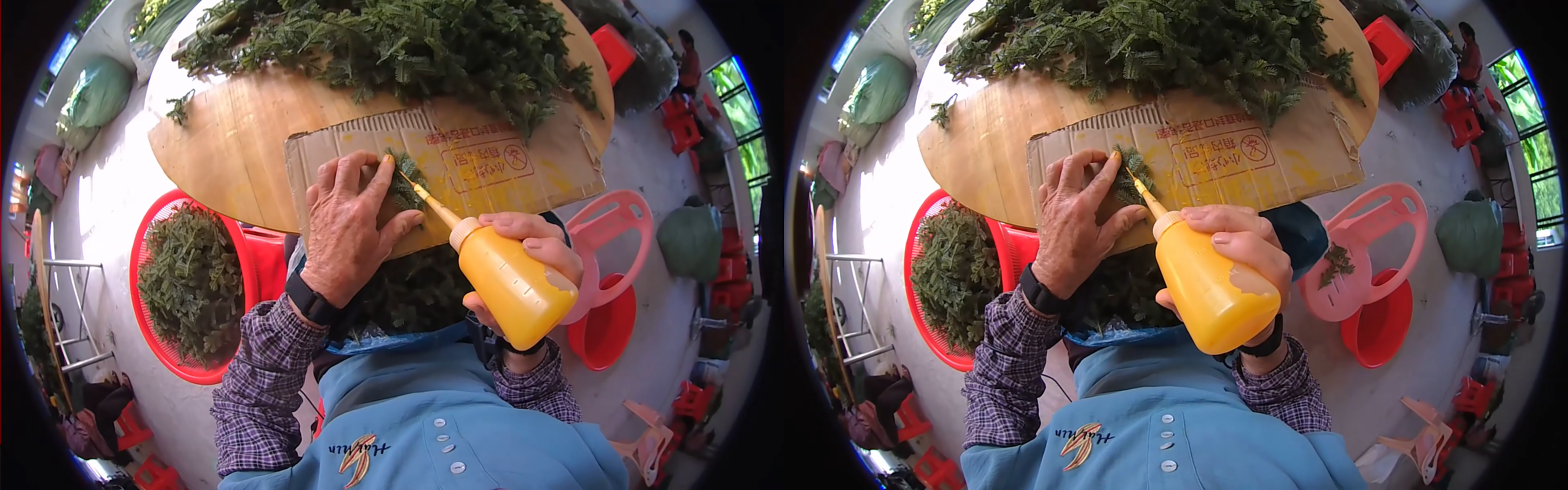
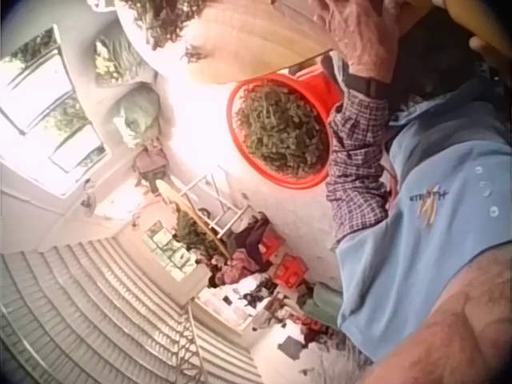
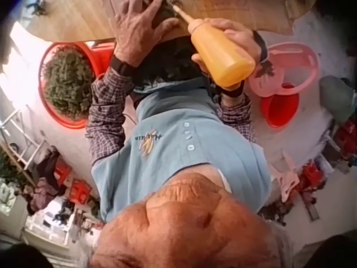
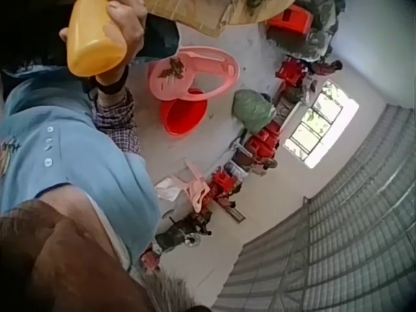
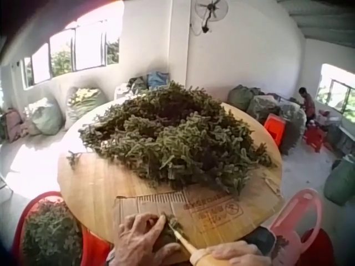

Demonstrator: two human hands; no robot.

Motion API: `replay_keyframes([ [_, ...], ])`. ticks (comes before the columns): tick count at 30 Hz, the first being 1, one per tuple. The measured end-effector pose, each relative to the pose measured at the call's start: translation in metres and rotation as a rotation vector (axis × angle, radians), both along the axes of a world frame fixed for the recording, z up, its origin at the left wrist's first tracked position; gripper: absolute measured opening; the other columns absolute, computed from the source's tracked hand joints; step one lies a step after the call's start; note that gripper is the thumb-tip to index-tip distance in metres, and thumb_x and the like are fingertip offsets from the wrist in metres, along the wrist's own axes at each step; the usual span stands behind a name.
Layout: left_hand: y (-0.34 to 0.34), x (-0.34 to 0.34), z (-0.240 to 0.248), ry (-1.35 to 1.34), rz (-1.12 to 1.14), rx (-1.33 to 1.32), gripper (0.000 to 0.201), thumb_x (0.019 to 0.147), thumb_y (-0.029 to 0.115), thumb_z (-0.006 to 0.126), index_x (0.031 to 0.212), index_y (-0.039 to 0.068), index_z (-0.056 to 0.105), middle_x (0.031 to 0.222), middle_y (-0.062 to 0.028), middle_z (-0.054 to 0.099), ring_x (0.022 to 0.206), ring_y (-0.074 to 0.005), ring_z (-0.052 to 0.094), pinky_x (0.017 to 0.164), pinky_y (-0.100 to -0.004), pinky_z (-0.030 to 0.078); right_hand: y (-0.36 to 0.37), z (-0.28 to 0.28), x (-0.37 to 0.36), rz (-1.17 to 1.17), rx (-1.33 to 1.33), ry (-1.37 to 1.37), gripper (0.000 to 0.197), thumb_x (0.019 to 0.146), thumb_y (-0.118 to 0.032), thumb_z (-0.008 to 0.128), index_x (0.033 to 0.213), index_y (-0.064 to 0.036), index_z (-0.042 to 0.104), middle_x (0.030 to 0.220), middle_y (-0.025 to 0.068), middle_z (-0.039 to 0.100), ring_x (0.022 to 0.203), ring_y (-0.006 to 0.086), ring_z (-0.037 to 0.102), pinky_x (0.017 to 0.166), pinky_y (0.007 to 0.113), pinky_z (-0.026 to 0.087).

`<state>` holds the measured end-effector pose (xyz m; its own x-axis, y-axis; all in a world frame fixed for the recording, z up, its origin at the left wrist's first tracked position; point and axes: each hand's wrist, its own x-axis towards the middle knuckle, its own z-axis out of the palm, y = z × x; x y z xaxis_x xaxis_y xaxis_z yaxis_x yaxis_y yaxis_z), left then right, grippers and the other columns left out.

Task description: The person picks up small branches from a pile, applies glue to their stems from a squeeze bottle, and places them into a blue bag. They occasionally move the pile of branches on the table and reach into the bag to rearrange the contents.

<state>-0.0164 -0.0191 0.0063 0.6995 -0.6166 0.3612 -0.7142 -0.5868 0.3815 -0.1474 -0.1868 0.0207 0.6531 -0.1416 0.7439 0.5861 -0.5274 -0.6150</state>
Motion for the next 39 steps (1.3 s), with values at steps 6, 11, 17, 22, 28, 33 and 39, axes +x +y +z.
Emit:
replay_keyframes([
  [6,0.001,-0.001,0.005,0.006,-0.025,-0.003,0.057,0.085,0.037,0.07,0.132,0.005,0.06,0.128,-0.0091,0.052,0.119,-0.0311,0.045,0.097,-0.0442,0.037,-0.001,0.001,-0.005,0.004,-0.012,0.008,0.067,0.079,-0.033,0.085,0.12,-0.0119,0.037,0.121,0.0177,0.054,0.106,0.0349,0.062,0.092,0.047,0.056],
  [11,0.0,-0.002,0.004,0.018,-0.035,-0.013,0.048,0.09,0.029,0.062,0.13,0.004,0.061,0.128,-0.0105,0.052,0.118,-0.0314,0.046,0.097,-0.044,0.036,-0.002,0.004,-0.011,0.005,-0.019,0.013,0.066,0.08,-0.032,0.085,0.121,-0.0121,0.037,0.12,0.017,0.055,0.106,0.0343,0.063,0.092,0.047,0.056],
  [17,0.001,-0.002,0.001,-0.007,-0.026,-0.005,0.044,0.091,0.025,0.059,0.129,0.004,0.062,0.128,-0.0108,0.052,0.117,-0.0311,0.047,0.096,-0.0435,0.037,-0.003,0.007,-0.02,0.007,-0.019,0.031,0.065,0.08,-0.031,0.085,0.121,-0.0125,0.038,0.119,0.0167,0.055,0.104,0.0342,0.063,0.089,0.045,0.057],
  [22,0.0,-0.002,-0.001,-0.027,-0.02,-0.007,0.043,0.09,0.024,0.06,0.129,0.004,0.063,0.128,-0.0101,0.053,0.116,-0.0299,0.048,0.095,-0.0429,0.037,-0.003,0.004,-0.027,0.018,0.029,0.004,0.065,0.079,-0.03,0.086,0.12,-0.0125,0.039,0.119,0.0166,0.055,0.103,0.0346,0.063,0.087,0.044,0.058],
  [28,-0.002,-0.002,-0.001,-0.045,-0.012,-0.008,0.043,0.089,0.023,0.062,0.128,0.004,0.063,0.127,-0.0095,0.054,0.115,-0.0287,0.049,0.095,-0.0422,0.038,-0.001,0.006,-0.037,0.014,0.06,0.02,0.064,0.079,-0.029,0.086,0.12,-0.0122,0.039,0.118,0.0165,0.056,0.103,0.0348,0.063,0.086,0.044,0.058],
  [33,-0.002,-0.004,-0.002,-0.07,-0.001,-0.005,0.044,0.089,0.024,0.062,0.127,0.003,0.064,0.126,-0.0095,0.055,0.114,-0.0284,0.05,0.094,-0.042,0.038,0.002,0.007,-0.038,0.014,0.094,0.004,0.063,0.076,-0.024,0.088,0.117,-0.0103,0.042,0.115,0.0163,0.059,0.102,0.0337,0.065,0.084,0.042,0.059],
  [39,-0.002,-0.004,-0.002,-0.088,-0.012,-0.014,0.044,0.088,0.024,0.063,0.127,0.003,0.063,0.126,-0.0098,0.055,0.113,-0.0283,0.051,0.095,-0.0422,0.038,0.002,0.009,-0.044,0.006,0.089,-0.008,0.063,0.073,-0.021,0.09,0.114,-0.009,0.043,0.113,0.0162,0.061,0.101,0.0331,0.066,0.083,0.042,0.059],
])
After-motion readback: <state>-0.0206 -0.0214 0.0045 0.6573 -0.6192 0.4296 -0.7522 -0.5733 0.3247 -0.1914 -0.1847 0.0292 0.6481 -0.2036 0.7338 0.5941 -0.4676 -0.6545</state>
